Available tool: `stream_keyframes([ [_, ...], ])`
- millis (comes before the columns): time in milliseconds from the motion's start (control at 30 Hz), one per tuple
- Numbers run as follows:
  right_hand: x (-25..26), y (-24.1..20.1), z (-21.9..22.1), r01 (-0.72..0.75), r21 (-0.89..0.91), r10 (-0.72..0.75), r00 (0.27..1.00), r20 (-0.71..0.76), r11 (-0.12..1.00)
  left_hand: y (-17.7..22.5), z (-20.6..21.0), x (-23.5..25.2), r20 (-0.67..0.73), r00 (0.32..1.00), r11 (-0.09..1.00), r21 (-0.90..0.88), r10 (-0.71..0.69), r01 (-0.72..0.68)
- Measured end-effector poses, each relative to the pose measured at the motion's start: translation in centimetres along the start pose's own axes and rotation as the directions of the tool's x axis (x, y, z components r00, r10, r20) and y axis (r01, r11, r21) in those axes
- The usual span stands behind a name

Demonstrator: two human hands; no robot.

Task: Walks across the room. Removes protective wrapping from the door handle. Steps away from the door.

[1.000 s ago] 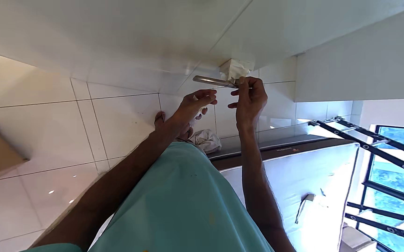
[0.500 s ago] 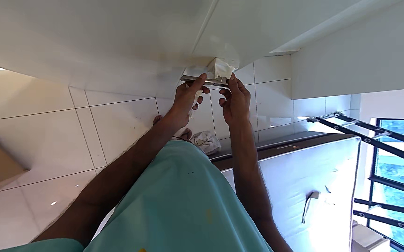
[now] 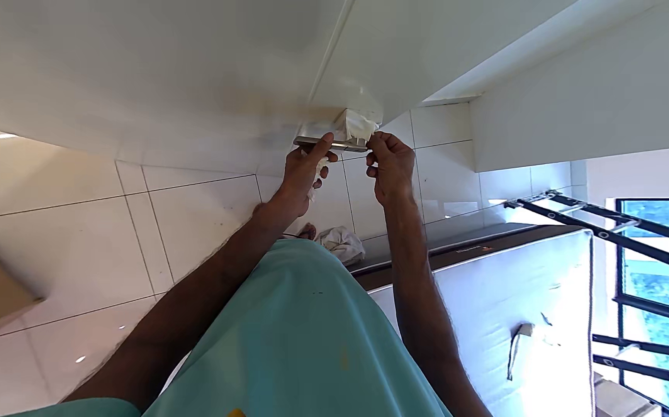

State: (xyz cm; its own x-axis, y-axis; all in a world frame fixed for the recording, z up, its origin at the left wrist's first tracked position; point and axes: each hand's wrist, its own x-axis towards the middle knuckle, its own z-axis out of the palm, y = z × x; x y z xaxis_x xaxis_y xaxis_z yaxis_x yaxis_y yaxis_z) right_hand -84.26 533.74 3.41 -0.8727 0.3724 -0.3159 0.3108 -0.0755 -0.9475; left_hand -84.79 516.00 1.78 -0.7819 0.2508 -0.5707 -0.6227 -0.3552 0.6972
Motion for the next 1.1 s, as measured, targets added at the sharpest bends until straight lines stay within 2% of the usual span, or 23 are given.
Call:
stream_keyframes([
  [67,-0.8,-0.6,0.2,0.136,-0.127,-0.146,0.986,-0.074,0.983,-0.2,0.1,0.0,-0.008,1.0,1.0,0.001,0.023,-0.023],
  [133,-1.7,-1.2,0.7,0.206,-0.168,-0.221,0.972,-0.078,0.964,0.0,0.1,0.2,-0.015,0.999,1.0,0.005,0.03,-0.03],
  [300,-3.4,-2.6,3.2,0.144,-0.021,-0.146,0.985,-0.089,0.989,0.1,0.4,0.2,-0.009,1.0,1.0,0.011,0.017,-0.017],
  [400,-4.4,-3.5,6.2,0.269,-0.162,-0.265,0.963,0.044,0.949,0.1,0.6,0.4,-0.032,0.999,0.999,-0.028,0.039,-0.04],
  [533,-4.0,-3.4,8.8,0.272,-0.35,-0.244,0.962,0.124,0.897,-0.4,0.3,0.6,-0.025,0.998,0.997,-0.048,0.055,-0.056],
  [633,-4.4,-4.2,9.0,0.316,-0.499,-0.276,0.949,0.155,0.807,-0.9,0.0,0.6,-0.024,0.996,0.995,-0.052,0.085,-0.086],
  [733,-4.8,-4.1,9.8,0.415,-0.59,-0.341,0.909,0.239,0.693,-1.3,-0.2,-0.2,0.004,0.984,0.983,-0.038,0.18,-0.18],
  [800,-4.8,-3.8,10.4,0.412,-0.625,-0.314,0.911,0.267,0.663,-1.3,-0.1,-1.2,-0.01,0.983,0.982,-0.024,0.186,-0.186],
  [867,-4.8,-3.3,10.9,0.403,-0.682,-0.29,0.915,0.281,0.611,-1.2,-0.3,-1.8,-0.011,0.99,0.989,-0.024,0.143,-0.143],
  [967,-5.4,-2.5,11.1,0.432,-0.781,-0.325,0.894,0.307,0.451,-1.0,-1.6,-1.7,0.056,0.997,0.999,0.009,0.044,-0.044],
  [1033,-5.7,-2.3,10.8,0.49,-0.792,-0.402,0.85,0.341,0.365,-1.6,-3.8,0.4,0.141,0.989,0.998,0.037,0.035,-0.041],
  [1100,-6.0,-2.4,10.6,0.524,-0.785,-0.437,0.822,0.365,0.331,-1.9,-6.6,2.4,0.162,0.987,1.0,-0.01,-0.006,0.008],
])
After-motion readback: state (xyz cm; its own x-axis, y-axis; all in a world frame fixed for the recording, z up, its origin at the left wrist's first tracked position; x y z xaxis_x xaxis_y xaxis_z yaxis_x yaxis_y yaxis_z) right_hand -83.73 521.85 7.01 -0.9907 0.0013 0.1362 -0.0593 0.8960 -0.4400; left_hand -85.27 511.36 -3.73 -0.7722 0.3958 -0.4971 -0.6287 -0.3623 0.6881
